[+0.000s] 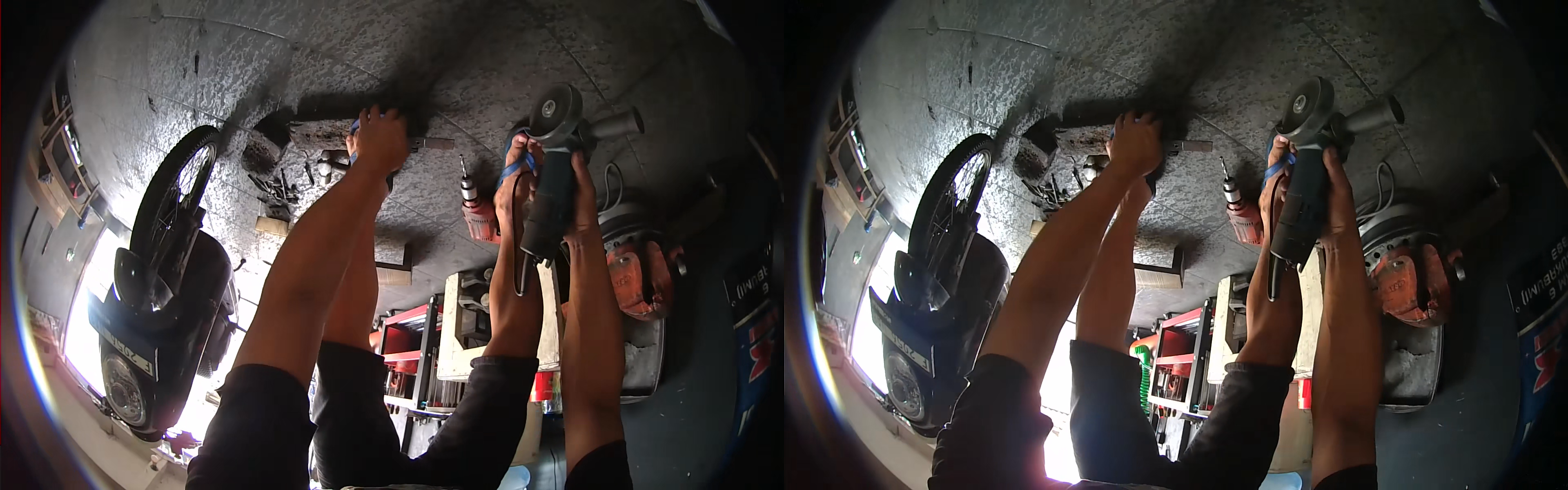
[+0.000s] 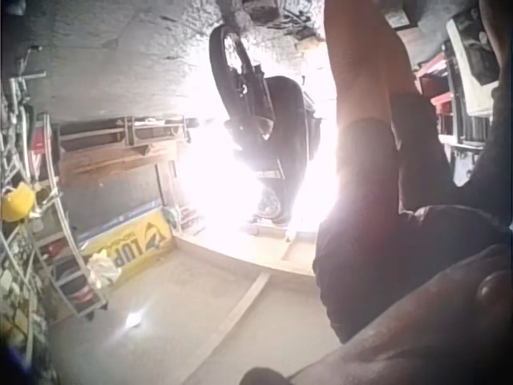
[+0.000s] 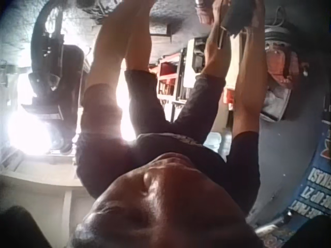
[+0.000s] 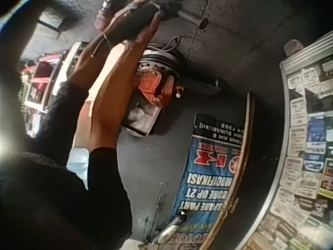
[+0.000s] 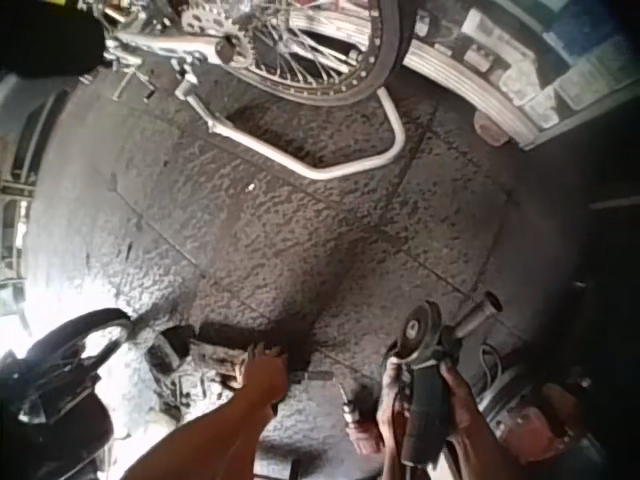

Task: The person uses a drill on a metal bracket, grinds a metal part using an angle grinder, and потім strikes the bracket with a hammer while it rests on a wooden block. The person also winds a cord around a drill and places it in a red tool drawer.

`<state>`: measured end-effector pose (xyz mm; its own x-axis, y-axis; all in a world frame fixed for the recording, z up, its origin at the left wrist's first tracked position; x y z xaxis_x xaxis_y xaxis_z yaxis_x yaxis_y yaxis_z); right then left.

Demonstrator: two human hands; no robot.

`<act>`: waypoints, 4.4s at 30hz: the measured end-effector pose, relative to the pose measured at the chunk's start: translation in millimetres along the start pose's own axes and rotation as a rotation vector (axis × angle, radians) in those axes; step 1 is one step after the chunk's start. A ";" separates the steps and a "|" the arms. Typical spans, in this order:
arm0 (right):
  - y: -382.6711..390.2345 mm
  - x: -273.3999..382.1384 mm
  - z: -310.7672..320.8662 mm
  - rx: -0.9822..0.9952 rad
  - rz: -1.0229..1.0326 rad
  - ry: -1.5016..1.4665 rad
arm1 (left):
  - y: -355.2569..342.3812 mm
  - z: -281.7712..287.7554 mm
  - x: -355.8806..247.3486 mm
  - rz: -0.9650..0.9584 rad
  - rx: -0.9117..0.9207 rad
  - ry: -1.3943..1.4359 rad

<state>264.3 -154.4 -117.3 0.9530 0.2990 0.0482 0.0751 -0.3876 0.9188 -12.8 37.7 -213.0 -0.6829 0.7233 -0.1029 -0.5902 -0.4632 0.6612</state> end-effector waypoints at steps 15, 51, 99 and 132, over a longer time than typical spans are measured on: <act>2.2 -64.9 20.8 -0.145 -0.158 -0.162 | 0.4 -28.3 27.7 -0.244 0.017 0.026; 20.4 -220.0 7.8 -0.224 -0.347 -0.124 | 116.2 -46.2 0.8 0.938 -0.138 0.577; -45.0 -268.7 -8.2 -0.269 -0.323 -0.057 | 60.0 -96.6 39.2 -0.081 -0.827 0.131; -56.8 -245.6 -13.8 -0.286 -0.293 -0.135 | 60.9 -90.1 35.0 -0.144 -0.772 0.128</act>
<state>21.9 -193.7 -175.9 0.9348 0.2366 -0.2650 0.2818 -0.0397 0.9586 -111.5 -11.4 -243.2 -0.5938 0.7603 -0.2632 -0.7761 -0.6276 -0.0622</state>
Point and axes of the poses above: each hand's wrist, its own y-axis away from the middle knuckle, its own z-axis out of the back of the hand, x = y × z, the point moved 1 cm from there along -y, towards the middle knuckle, and after that the axes turned 7 degrees about -x, right-handed, at the moved point
